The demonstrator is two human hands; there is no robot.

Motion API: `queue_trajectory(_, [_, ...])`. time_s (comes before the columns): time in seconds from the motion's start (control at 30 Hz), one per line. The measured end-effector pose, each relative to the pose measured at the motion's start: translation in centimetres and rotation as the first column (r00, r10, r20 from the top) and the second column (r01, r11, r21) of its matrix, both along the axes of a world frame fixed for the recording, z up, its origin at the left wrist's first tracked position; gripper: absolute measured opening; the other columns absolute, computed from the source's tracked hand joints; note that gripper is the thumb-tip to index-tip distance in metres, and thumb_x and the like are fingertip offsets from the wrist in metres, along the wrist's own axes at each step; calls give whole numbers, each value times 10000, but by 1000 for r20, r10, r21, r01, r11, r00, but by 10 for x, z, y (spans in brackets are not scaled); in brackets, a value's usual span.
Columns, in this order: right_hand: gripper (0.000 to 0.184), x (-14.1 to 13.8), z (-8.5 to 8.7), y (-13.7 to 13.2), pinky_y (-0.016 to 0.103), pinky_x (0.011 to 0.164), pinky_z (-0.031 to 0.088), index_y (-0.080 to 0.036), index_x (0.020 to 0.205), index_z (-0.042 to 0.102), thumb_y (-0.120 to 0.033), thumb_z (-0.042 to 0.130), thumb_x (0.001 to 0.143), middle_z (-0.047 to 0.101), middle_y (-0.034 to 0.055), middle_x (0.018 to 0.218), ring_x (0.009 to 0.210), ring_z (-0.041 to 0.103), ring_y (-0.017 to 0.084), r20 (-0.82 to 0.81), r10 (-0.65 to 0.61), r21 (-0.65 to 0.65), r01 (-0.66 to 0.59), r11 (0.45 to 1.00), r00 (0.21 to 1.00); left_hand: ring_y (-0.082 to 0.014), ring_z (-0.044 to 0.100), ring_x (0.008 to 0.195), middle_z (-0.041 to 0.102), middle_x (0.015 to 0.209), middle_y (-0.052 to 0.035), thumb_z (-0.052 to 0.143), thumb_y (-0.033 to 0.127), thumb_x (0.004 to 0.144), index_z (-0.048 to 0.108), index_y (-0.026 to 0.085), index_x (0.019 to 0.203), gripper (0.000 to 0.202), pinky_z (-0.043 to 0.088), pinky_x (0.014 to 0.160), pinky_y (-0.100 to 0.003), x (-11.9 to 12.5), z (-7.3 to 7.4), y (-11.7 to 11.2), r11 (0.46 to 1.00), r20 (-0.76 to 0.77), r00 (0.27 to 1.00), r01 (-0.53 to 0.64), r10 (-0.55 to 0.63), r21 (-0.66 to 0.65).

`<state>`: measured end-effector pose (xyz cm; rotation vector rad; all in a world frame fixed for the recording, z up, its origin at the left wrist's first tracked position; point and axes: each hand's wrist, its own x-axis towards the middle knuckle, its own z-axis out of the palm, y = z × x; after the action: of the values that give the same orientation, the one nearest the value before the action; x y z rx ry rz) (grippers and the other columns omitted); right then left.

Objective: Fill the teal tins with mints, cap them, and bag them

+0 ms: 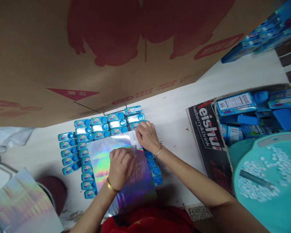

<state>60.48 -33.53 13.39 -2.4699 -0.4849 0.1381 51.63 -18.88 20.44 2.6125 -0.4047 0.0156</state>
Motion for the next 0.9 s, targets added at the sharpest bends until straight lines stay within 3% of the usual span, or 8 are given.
queue_trajectory(0.1, [324,-2,4,-4,381,817,360,-177,972,646,-368,384,982,613,105,992,942,493,244,-21,-54,167,56,984,998,-160,578,800,633,818,-12,607,187,862,581,204,852,32,381,779,-339,0,28,-6,903,-135,960,-277,245,-328])
queue_trajectory(0.2, [461,-10,16,-11,377,879,396,-179,1042,637,-466,279,996,616,100,1023,980,529,224,-176,-125,507,199,838,976,-150,572,779,606,796,-7,698,275,793,578,200,804,142,436,734,-293,20,33,-12,546,-344,793,-600,503,-584])
queue_trajectory(0.27, [556,-17,26,-15,355,846,429,-185,1000,643,-539,215,983,621,78,958,916,556,203,-341,-55,658,280,699,939,-138,565,744,598,767,2,742,319,737,579,196,772,207,454,711,-272,37,26,-15,342,-470,714,-677,518,-652])
queue_trajectory(0.37, [469,-23,36,-19,309,739,448,-198,911,624,-599,381,921,589,31,824,784,545,174,-518,29,696,402,595,855,-127,557,704,593,726,10,773,346,682,584,192,742,251,461,700,-264,56,9,-19,232,-556,684,-705,471,-670])
queue_trajectory(0.47, [311,-15,35,-23,278,680,426,-206,769,556,-483,511,905,530,-7,711,695,503,147,-558,-73,651,491,579,826,-124,542,677,589,704,9,770,356,665,595,184,720,251,443,669,-259,68,-10,-23,274,-569,680,-720,462,-638])
queue_trajectory(0.53, [293,-2,30,-28,278,672,411,-208,730,531,-427,497,922,516,-9,687,683,490,147,-496,-161,613,476,630,853,-120,522,654,576,685,12,743,358,687,599,181,709,229,424,650,-259,77,-24,-26,338,-536,694,-710,480,-617])
queue_trajectory(0.73, [250,41,7,-40,319,761,377,-211,701,521,-335,518,919,596,6,718,749,524,177,-208,-292,351,350,869,934,-175,539,827,573,779,-17,643,291,780,568,192,658,174,425,824,-344,109,-58,-35,691,-99,820,-535,564,-486])
queue_trajectory(0.9, [243,52,-12,-38,329,767,339,-207,701,528,-308,522,922,620,2,732,762,531,181,-137,-293,216,317,923,946,-223,526,904,590,866,-34,648,245,773,576,194,661,142,363,888,-422,120,-68,-37,773,-19,797,-591,604,-231])
